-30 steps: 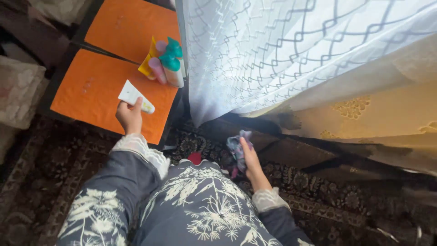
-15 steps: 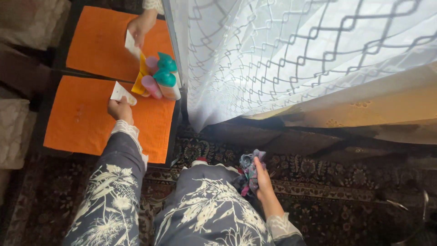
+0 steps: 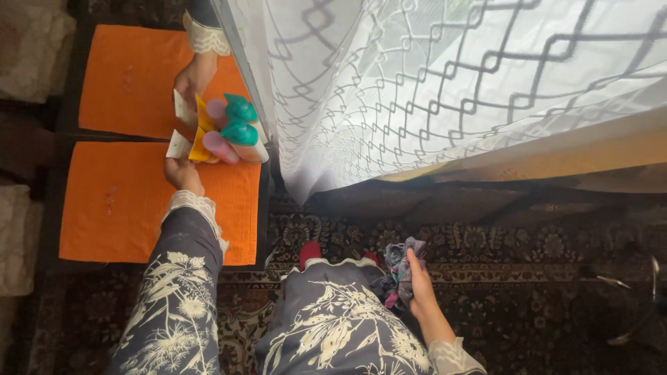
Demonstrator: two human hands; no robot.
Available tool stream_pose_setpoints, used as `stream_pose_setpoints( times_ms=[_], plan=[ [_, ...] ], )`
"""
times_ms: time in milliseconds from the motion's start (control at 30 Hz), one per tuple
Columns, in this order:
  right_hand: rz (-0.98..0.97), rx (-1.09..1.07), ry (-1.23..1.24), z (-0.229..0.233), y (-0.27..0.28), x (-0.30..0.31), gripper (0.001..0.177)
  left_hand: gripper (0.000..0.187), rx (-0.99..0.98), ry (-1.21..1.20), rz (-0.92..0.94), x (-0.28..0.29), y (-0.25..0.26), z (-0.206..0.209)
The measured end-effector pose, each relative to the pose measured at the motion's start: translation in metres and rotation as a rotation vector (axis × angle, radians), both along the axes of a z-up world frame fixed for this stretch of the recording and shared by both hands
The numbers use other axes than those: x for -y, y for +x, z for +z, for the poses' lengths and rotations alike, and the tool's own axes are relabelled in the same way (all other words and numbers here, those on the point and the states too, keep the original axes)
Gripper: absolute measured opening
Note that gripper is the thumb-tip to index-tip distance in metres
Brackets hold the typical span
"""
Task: The person wipes a pink bottle, a yellow tube, a white tube, and a green bottle with a cloth, placing each one on a table after cleaning it.
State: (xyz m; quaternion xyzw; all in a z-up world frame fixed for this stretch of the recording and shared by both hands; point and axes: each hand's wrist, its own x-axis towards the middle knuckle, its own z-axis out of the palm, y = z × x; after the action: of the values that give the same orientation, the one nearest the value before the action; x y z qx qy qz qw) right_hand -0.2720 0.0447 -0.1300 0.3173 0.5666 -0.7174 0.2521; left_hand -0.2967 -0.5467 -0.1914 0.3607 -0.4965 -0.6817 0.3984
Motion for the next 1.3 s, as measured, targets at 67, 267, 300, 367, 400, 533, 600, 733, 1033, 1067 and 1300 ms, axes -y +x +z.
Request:
stream_pose_setpoints(
  times_ms=[67,267,300,367,400,533,600,733,1033,1067,1300],
  plan=[
    [-0.002,0.001,0.017,-0.003,0.0,-0.001,0.051,0.028,0.024,-0.016,-0.022,0.003,-0.003,-0.003],
    [0.013,-0.012,0.012,-0.019,-0.002,-0.01,0.05,0.037,-0.041,0.059,-0.122,0.006,-0.001,-0.009],
    [0.016,-0.013,0.009,-0.022,-0.001,-0.011,0.05,0.037,-0.067,0.074,-0.141,0.005,0.0,-0.01],
    [0.022,-0.015,0.001,-0.025,0.001,-0.01,0.05,0.039,0.022,-0.025,-0.159,0.005,-0.001,-0.009],
    [0.021,0.001,0.018,-0.022,0.002,-0.009,0.05,0.04,0.068,-0.076,-0.168,0.006,-0.001,-0.009],
    [0.021,0.013,0.041,-0.004,0.0,0.0,0.052,0.053,0.027,-0.054,-0.197,0.006,0.005,-0.008],
    [0.024,0.002,0.033,0.004,0.0,0.005,0.053,0.053,0.044,-0.023,-0.194,0.005,0.01,-0.008],
    [0.039,-0.006,0.002,0.008,0.005,0.012,0.057,0.065,0.122,0.036,-0.147,-0.001,0.024,-0.01],
    [-0.033,-0.072,-0.084,0.007,0.021,0.007,0.05,0.077,0.105,0.115,-0.197,-0.092,0.059,-0.017],
    [-0.05,-0.094,-0.098,0.006,0.024,0.002,0.048,0.077,0.11,0.105,-0.234,-0.109,0.063,-0.017],
    [-0.24,-0.133,-0.084,-0.002,0.042,-0.047,0.047,0.077,0.18,0.085,-0.657,-0.212,0.04,0.006]
  ],
)
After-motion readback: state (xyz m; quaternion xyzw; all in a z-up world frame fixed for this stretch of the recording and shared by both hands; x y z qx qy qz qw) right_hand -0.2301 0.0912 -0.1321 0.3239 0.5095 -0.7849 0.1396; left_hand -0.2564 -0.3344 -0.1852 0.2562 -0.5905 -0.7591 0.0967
